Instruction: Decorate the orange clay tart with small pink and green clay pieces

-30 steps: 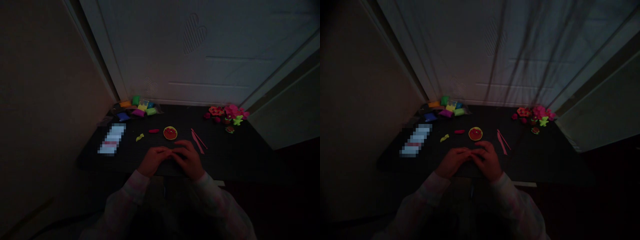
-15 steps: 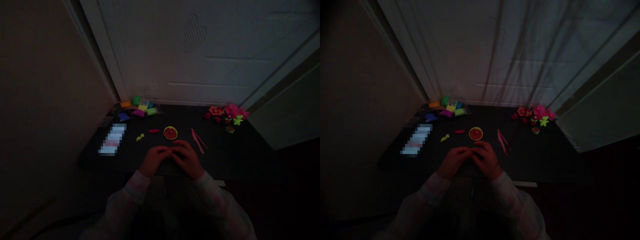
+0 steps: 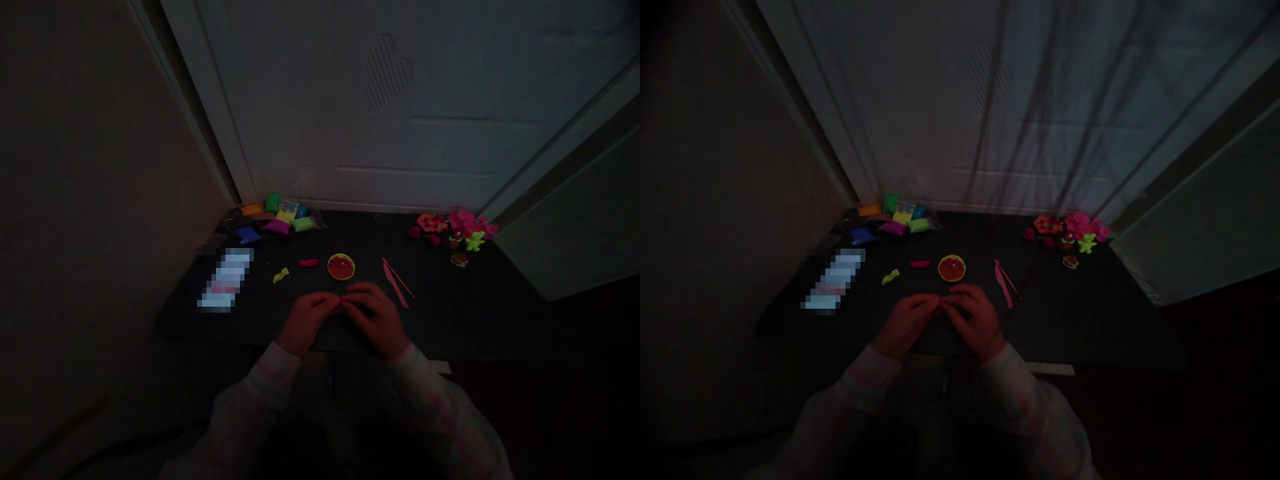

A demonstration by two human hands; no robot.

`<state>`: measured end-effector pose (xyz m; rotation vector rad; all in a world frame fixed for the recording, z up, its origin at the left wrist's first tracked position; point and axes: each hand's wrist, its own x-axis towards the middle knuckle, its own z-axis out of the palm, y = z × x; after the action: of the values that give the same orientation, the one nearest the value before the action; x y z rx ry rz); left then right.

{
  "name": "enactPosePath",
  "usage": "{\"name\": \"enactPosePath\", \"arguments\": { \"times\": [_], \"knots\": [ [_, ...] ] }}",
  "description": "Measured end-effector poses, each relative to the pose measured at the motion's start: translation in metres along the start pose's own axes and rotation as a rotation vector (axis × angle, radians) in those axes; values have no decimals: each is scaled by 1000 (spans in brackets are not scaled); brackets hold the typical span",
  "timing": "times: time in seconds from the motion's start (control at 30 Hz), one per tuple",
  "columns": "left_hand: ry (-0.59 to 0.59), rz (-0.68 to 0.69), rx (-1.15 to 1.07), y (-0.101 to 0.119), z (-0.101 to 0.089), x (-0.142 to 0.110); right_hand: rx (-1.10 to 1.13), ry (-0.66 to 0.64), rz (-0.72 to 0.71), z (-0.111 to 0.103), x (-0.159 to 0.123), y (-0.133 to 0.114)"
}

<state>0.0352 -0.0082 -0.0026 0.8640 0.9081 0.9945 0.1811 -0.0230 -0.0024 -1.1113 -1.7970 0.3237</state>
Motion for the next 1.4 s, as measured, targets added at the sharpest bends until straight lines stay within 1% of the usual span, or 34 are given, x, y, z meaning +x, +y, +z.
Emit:
{"name": "enactPosePath", "arguments": {
  "times": [0.13,0.27,0.47,0.6,0.77,0.83,0.97,1.1,1.17,1.27,1.33,1.4],
  "knots": [
    [-1,-6,-38,2,2,-2,-2,2,-4,-1,0,0],
    [-30,-19,-39,0,1,-1,-10,-13,-25,0,0,1],
    [-40,-30,-63,-2,-2,2,-41,-65,-100,3,0,-1],
    [-24,-37,-133,-1,-1,0,-64,-82,-133,3,-2,-2],
    [-17,-52,-299,4,7,1,-117,-47,-141,3,-2,-2],
    [-21,-73,-392,7,11,1,-142,-56,-162,5,-2,-6],
    [-42,-131,-542,10,18,0,-189,-136,-204,11,-4,-24],
    [-52,-131,-637,12,22,-4,-210,-177,-194,7,-9,-40],
    [-59,-121,-661,12,23,-6,-201,-156,-180,3,-10,-43],
    [-65,-97,-667,14,25,-9,-162,-65,-144,-2,-8,-44],
    [-69,-82,-645,15,27,-10,-129,3,-118,-2,-4,-47],
    [-84,-70,-588,13,30,-11,-103,35,-108,2,1,-52]
  ]
}}
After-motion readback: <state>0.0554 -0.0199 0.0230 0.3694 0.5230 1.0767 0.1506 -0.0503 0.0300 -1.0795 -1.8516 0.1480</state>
